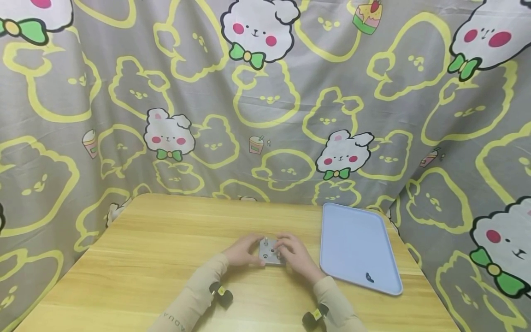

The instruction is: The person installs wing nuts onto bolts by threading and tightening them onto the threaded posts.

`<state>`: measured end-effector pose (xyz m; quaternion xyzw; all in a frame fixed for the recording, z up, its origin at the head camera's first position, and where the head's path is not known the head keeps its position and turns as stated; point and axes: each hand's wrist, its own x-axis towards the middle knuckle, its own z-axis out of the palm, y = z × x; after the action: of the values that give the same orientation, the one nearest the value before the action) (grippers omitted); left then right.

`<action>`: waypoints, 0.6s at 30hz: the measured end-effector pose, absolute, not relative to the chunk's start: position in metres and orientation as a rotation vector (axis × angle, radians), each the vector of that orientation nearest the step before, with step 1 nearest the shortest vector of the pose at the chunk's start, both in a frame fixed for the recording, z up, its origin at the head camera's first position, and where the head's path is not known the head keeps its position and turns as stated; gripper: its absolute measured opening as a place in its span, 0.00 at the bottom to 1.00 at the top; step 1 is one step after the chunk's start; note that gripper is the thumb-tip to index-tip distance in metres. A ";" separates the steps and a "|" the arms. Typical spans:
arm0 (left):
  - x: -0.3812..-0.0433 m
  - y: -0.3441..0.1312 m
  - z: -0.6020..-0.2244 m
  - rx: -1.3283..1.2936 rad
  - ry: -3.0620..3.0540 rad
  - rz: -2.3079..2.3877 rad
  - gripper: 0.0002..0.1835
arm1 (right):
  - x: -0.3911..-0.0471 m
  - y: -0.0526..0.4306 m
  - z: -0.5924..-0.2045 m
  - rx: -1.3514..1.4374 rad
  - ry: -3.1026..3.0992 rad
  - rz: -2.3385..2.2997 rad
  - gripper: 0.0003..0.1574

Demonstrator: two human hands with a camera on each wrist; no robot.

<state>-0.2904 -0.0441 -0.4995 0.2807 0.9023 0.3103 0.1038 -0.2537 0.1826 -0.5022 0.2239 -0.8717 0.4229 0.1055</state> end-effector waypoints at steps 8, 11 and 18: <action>-0.290 -0.044 -0.499 0.828 2.666 0.924 0.48 | -0.249 0.191 -0.503 0.592 -2.563 1.226 0.10; -0.290 -0.044 -0.498 0.827 2.659 0.934 0.48 | -0.248 0.195 -0.504 0.599 -2.556 1.207 0.11; -0.290 -0.044 -0.497 0.826 2.651 0.943 0.48 | -0.245 0.199 -0.507 0.629 -2.548 1.195 0.15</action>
<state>-0.2896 -0.0441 -0.4973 0.2801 0.8991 0.3199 0.1042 -0.2446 0.1989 -0.5068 0.2164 -0.8762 0.4110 0.1287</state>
